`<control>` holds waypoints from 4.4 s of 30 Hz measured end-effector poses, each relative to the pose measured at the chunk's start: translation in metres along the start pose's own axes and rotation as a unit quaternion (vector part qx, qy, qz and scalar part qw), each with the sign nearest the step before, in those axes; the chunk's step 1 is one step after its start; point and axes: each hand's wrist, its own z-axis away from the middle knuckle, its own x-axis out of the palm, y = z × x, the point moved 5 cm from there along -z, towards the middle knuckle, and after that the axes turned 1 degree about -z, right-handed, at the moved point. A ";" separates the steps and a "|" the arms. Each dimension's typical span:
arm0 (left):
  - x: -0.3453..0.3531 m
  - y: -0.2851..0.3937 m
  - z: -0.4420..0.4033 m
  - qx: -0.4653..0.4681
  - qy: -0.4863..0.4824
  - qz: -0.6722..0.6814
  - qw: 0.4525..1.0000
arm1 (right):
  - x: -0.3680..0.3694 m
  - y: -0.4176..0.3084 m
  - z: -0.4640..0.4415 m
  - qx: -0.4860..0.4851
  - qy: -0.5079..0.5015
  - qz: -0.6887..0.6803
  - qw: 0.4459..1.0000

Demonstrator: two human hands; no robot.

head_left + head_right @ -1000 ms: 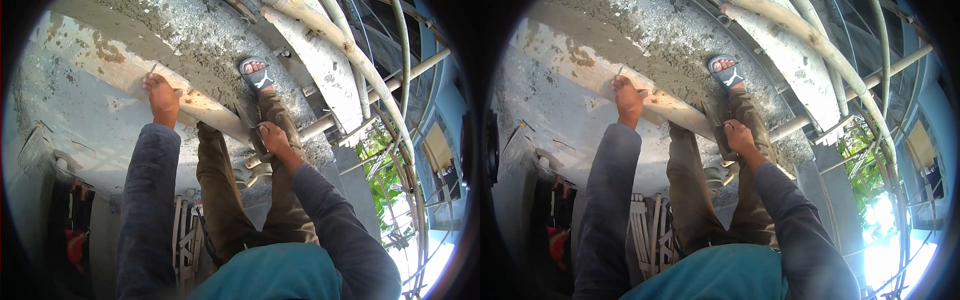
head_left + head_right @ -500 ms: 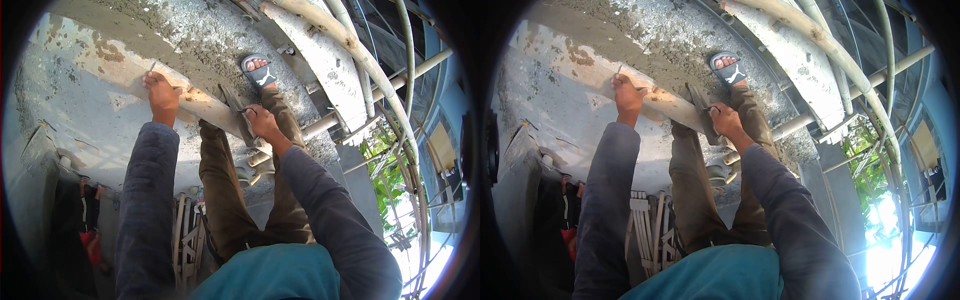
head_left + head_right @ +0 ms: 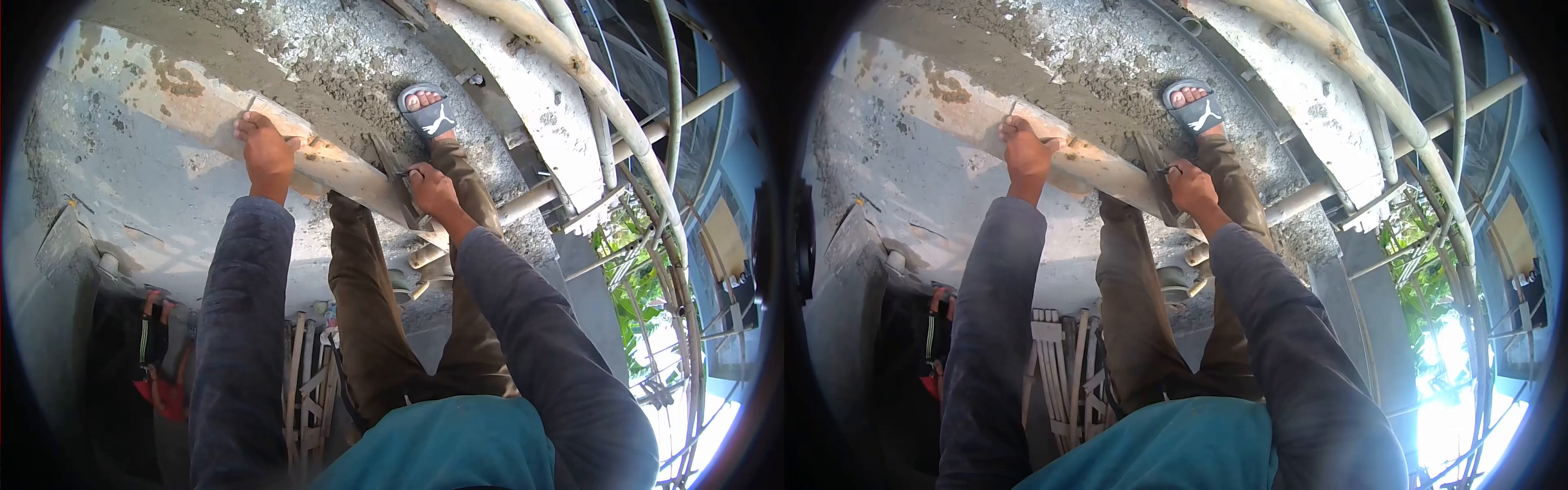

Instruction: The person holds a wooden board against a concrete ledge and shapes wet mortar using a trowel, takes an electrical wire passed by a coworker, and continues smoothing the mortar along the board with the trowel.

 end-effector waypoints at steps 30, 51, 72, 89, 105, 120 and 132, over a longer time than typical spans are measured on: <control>-0.001 0.001 0.000 0.010 0.007 0.007 1.000 | 0.012 -0.087 -0.046 -0.124 -0.038 0.050 0.990; -0.005 0.004 0.002 0.037 0.015 -0.024 0.999 | 0.013 -0.108 -0.053 -0.077 -0.023 0.035 0.996; -0.005 0.004 0.006 0.048 0.008 -0.039 0.998 | 0.016 -0.108 -0.047 -0.163 0.016 0.111 0.980; -0.003 -0.002 0.003 0.021 0.005 0.027 0.999 | 0.025 -0.171 -0.087 -0.178 -0.068 0.018 0.982; 0.005 -0.004 -0.010 0.043 -0.027 -0.024 0.998 | -0.015 -0.060 -0.007 0.044 -0.071 -0.099 0.992; -0.012 0.021 0.021 0.054 -0.007 -0.102 0.993 | -0.091 -0.004 0.153 0.007 0.056 -0.455 0.889; -0.134 0.078 0.190 0.197 -0.034 -0.061 0.978 | -0.187 -0.010 0.264 -0.187 0.059 -0.265 0.944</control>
